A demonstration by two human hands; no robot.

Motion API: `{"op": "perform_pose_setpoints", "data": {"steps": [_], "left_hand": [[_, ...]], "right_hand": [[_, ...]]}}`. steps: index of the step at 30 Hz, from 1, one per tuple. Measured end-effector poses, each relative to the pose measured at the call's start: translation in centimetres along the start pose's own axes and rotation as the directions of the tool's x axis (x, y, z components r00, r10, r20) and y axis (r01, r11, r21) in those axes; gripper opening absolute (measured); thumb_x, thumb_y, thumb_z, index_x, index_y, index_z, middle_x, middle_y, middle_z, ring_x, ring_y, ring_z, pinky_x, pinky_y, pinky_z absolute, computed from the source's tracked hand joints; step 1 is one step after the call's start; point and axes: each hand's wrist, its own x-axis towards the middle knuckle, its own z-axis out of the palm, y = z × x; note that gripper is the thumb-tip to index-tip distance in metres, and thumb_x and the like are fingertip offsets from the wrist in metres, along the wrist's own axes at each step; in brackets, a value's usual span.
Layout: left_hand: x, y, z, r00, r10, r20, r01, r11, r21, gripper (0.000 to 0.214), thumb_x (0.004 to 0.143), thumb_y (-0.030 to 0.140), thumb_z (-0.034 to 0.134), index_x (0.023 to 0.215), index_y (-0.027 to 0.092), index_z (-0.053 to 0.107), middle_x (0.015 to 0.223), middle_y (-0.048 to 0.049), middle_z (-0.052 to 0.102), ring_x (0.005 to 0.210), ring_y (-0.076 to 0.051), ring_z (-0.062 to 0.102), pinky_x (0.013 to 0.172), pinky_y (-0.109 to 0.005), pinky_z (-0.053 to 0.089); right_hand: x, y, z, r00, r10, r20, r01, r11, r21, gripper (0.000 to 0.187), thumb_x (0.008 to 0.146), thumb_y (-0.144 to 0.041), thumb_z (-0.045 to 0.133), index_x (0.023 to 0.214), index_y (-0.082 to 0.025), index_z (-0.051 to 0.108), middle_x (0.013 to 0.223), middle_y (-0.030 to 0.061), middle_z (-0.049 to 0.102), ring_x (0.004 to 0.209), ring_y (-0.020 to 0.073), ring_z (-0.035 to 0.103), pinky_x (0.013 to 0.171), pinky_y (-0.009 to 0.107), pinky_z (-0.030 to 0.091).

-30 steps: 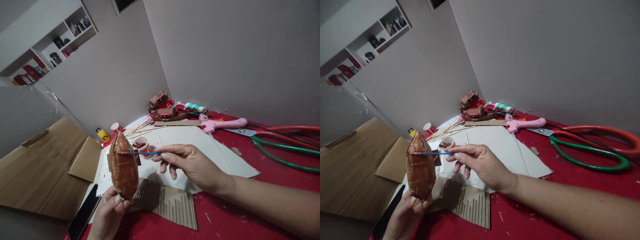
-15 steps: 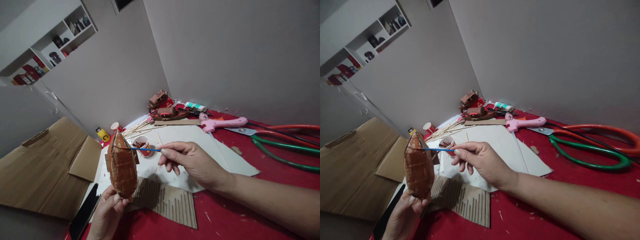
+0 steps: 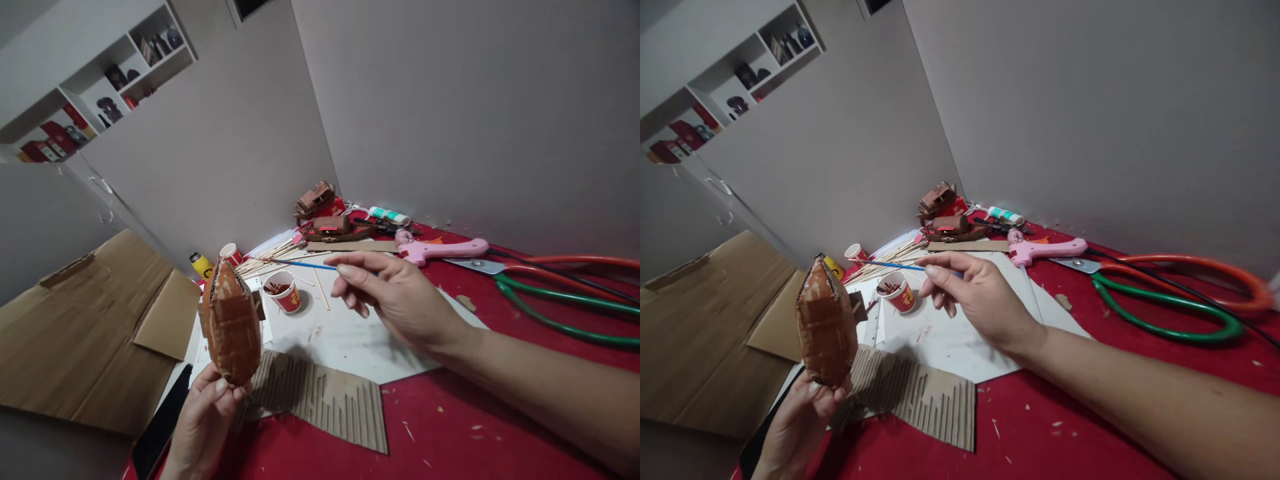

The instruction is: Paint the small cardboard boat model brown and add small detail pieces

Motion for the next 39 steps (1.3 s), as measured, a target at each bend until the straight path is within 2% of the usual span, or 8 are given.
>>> {"op": "perform_pose_setpoints", "data": {"steps": [6, 12, 18, 22, 26, 30, 35, 39], "left_hand": [[0.5, 0.9, -0.8, 0.994, 0.092, -0.055, -0.093, 0.996, -0.003, 0.028, 0.059, 0.023, 0.089, 0.083, 0.015, 0.077, 0.084, -0.0073, 0.075, 0.079, -0.019, 0.068, 0.076, -0.032, 0.057], [0.4, 0.8, -0.9, 0.980, 0.194, -0.036, -0.188, 0.972, 0.141, 0.019, 0.066, 0.025, 0.086, 0.081, 0.016, 0.077, 0.081, -0.0045, 0.075, 0.077, -0.017, 0.067, 0.076, -0.025, 0.052], [0.0, 0.5, -0.9, 0.972, 0.228, -0.063, -0.202, 0.938, 0.281, 0.024, 0.065, 0.031, 0.086, 0.083, 0.017, 0.078, 0.085, -0.0072, 0.077, 0.080, -0.021, 0.068, 0.075, -0.028, 0.051], [-0.3, 0.6, -0.1, 0.964, 0.256, -0.076, -0.216, 0.915, 0.341, 0.026, 0.061, 0.034, 0.087, 0.078, 0.017, 0.080, 0.082, -0.0083, 0.078, 0.078, -0.022, 0.066, 0.074, -0.029, 0.051], [-0.4, 0.2, 0.0, 0.955, 0.289, -0.067, -0.246, 0.898, 0.364, 0.024, 0.063, 0.035, 0.085, 0.079, 0.017, 0.080, 0.083, -0.0094, 0.077, 0.078, -0.023, 0.066, 0.073, -0.029, 0.050], [-0.4, -0.2, -0.3, 0.952, 0.303, -0.049, -0.267, 0.896, 0.356, 0.024, 0.065, 0.034, 0.083, 0.082, 0.017, 0.080, 0.084, -0.0090, 0.077, 0.078, -0.022, 0.065, 0.070, -0.028, 0.049], [-0.4, -0.2, -0.4, 0.967, 0.253, -0.022, -0.229, 0.906, 0.357, 0.023, 0.070, 0.035, 0.080, 0.085, 0.018, 0.079, 0.085, -0.0068, 0.075, 0.079, -0.020, 0.063, 0.072, -0.028, 0.049], [-0.3, -0.3, -0.3, 0.973, 0.232, -0.013, -0.213, 0.910, 0.355, 0.024, 0.070, 0.036, 0.079, 0.085, 0.018, 0.078, 0.084, -0.0060, 0.075, 0.077, -0.019, 0.062, 0.072, -0.028, 0.048]], "right_hand": [[1.2, -0.6, -0.1, 0.999, 0.027, -0.030, -0.029, 0.998, -0.053, 0.029, 0.074, -0.039, 0.078, 0.094, -0.019, 0.073, 0.080, 0.0067, 0.076, 0.057, 0.0122, 0.063, 0.043, 0.022, 0.044], [0.5, -2.3, 1.2, 0.999, -0.036, 0.016, 0.036, 0.998, -0.047, 0.023, 0.074, -0.036, 0.078, 0.093, -0.024, 0.074, 0.096, 0.0079, 0.077, 0.068, 0.0153, 0.068, 0.044, 0.022, 0.048], [-1.6, -3.5, 2.1, 0.993, -0.114, 0.027, 0.115, 0.993, -0.017, 0.015, 0.080, -0.043, 0.077, 0.090, -0.033, 0.076, 0.085, 0.0017, 0.077, 0.063, 0.0156, 0.069, 0.044, 0.024, 0.050], [-2.7, -3.3, 2.4, 0.980, -0.191, 0.053, 0.195, 0.976, -0.094, 0.013, 0.082, -0.045, 0.074, 0.093, -0.036, 0.076, 0.084, 0.0013, 0.076, 0.062, 0.0161, 0.067, 0.046, 0.027, 0.051], [-3.3, -2.7, 2.5, 0.943, -0.317, 0.100, 0.332, 0.910, -0.248, 0.014, 0.089, -0.040, 0.068, 0.100, -0.038, 0.076, 0.081, 0.0022, 0.073, 0.069, 0.0184, 0.066, 0.052, 0.031, 0.052], [-3.3, -1.7, 2.2, 0.895, -0.415, 0.166, 0.446, 0.806, -0.389, 0.021, 0.095, -0.029, 0.062, 0.108, -0.039, 0.074, 0.087, 0.0014, 0.073, 0.074, 0.0182, 0.067, 0.061, 0.034, 0.053], [-3.3, -0.6, 1.9, 0.779, -0.534, 0.329, 0.627, 0.679, -0.383, 0.029, 0.095, -0.016, 0.058, 0.116, -0.031, 0.072, 0.088, 0.0022, 0.074, 0.069, 0.0166, 0.068, 0.054, 0.030, 0.056], [-4.0, -0.4, 1.8, 0.735, -0.529, 0.423, 0.677, 0.602, -0.423, 0.035, 0.093, -0.007, 0.056, 0.117, -0.027, 0.071, 0.101, 0.0050, 0.075, 0.076, 0.0170, 0.071, 0.057, 0.029, 0.059]]}}
